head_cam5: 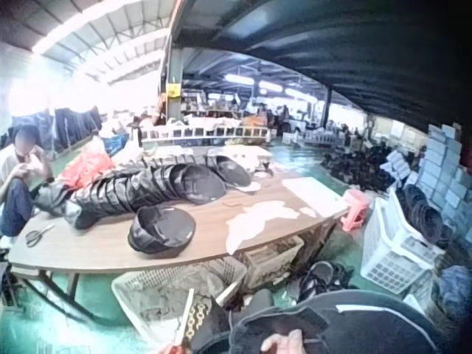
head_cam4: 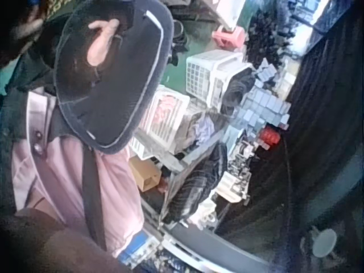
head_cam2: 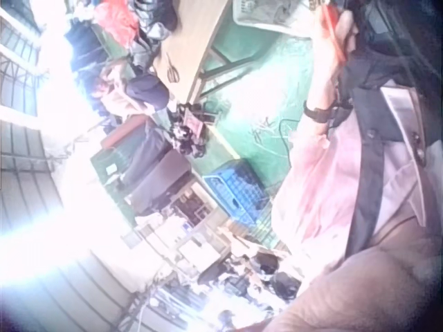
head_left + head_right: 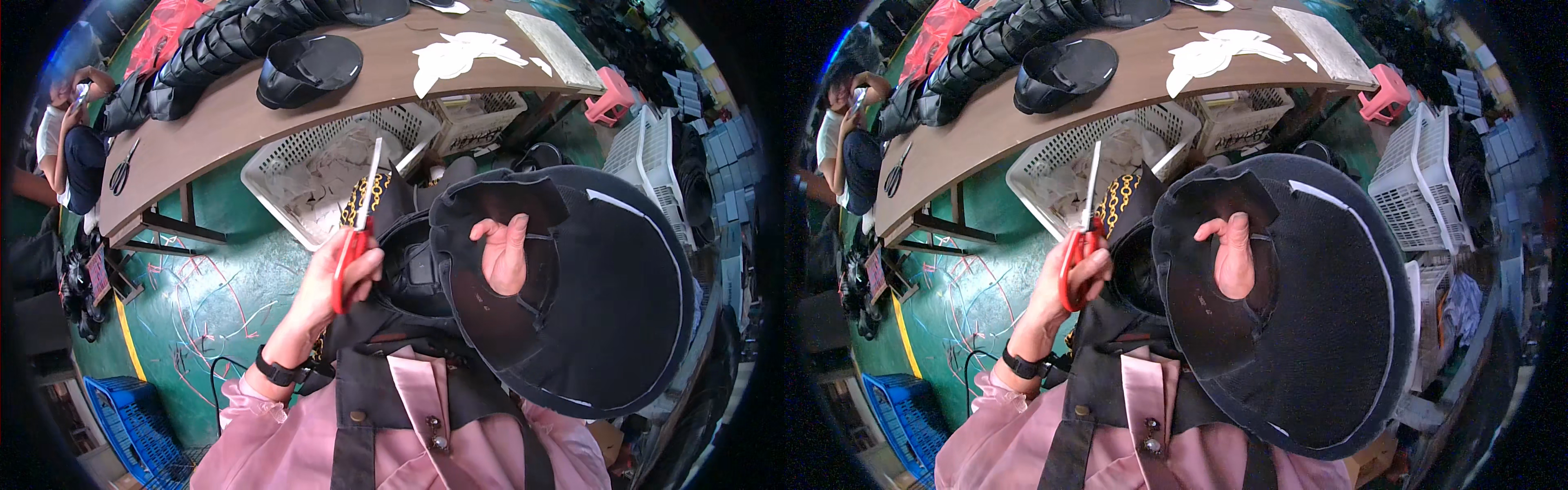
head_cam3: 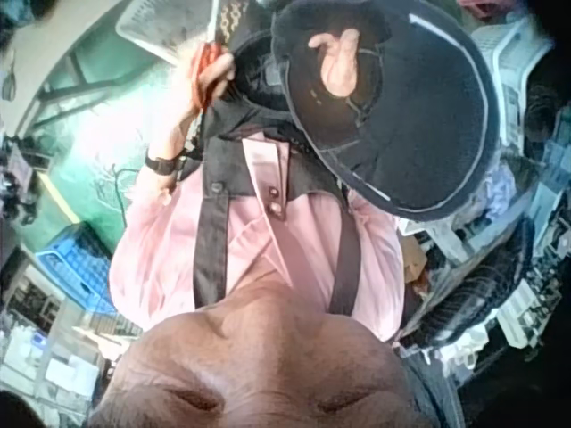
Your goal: Trimming excess material from black shoe upper components using scissors.
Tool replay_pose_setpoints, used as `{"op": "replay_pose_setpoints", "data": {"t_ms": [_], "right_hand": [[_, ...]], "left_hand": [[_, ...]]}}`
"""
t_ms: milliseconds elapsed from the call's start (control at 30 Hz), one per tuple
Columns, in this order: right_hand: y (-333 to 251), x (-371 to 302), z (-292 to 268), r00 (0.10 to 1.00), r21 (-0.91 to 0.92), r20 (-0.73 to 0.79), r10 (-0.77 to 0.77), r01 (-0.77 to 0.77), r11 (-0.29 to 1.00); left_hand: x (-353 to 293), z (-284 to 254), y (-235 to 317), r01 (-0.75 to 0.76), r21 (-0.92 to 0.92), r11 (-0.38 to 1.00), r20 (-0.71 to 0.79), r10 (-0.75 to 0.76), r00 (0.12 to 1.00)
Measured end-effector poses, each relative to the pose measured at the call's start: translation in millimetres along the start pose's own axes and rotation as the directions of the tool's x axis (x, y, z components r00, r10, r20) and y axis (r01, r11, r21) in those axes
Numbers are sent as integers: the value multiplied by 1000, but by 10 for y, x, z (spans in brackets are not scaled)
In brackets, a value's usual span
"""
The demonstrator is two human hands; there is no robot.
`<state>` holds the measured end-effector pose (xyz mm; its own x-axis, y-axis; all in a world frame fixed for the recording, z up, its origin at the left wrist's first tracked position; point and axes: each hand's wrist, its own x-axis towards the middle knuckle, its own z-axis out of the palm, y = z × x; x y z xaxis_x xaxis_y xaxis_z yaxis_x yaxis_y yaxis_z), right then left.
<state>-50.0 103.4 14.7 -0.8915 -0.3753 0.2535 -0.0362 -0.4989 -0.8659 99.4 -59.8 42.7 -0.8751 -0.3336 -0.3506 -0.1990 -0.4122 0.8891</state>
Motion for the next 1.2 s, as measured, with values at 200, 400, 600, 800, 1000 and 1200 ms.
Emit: {"op": "replay_pose_setpoints", "data": {"t_ms": [200,400,600,800,1000,1200], "right_hand": [[9,-11,-54,998,-43,-9,-58,58,997],[-3,-28,-106,987,-74,-20,-159,157,985],[26,107,-94,918,-326,-177,-356,286,901],[102,-100,-415,624,-120,425,656,-680,723],[-85,-93,-478,765,25,227,602,-623,782],[-29,-151,-550,866,26,187,464,-477,879]], "left_hand": [[139,347,33,49,-180,982,253,-2,967],[195,522,91,72,-63,995,309,-49,950],[317,504,251,5,-14,1000,233,-1,972],[527,503,247,-256,61,965,322,223,920],[348,248,220,-169,178,970,114,150,982],[195,150,97,-129,74,989,123,119,985]]}}
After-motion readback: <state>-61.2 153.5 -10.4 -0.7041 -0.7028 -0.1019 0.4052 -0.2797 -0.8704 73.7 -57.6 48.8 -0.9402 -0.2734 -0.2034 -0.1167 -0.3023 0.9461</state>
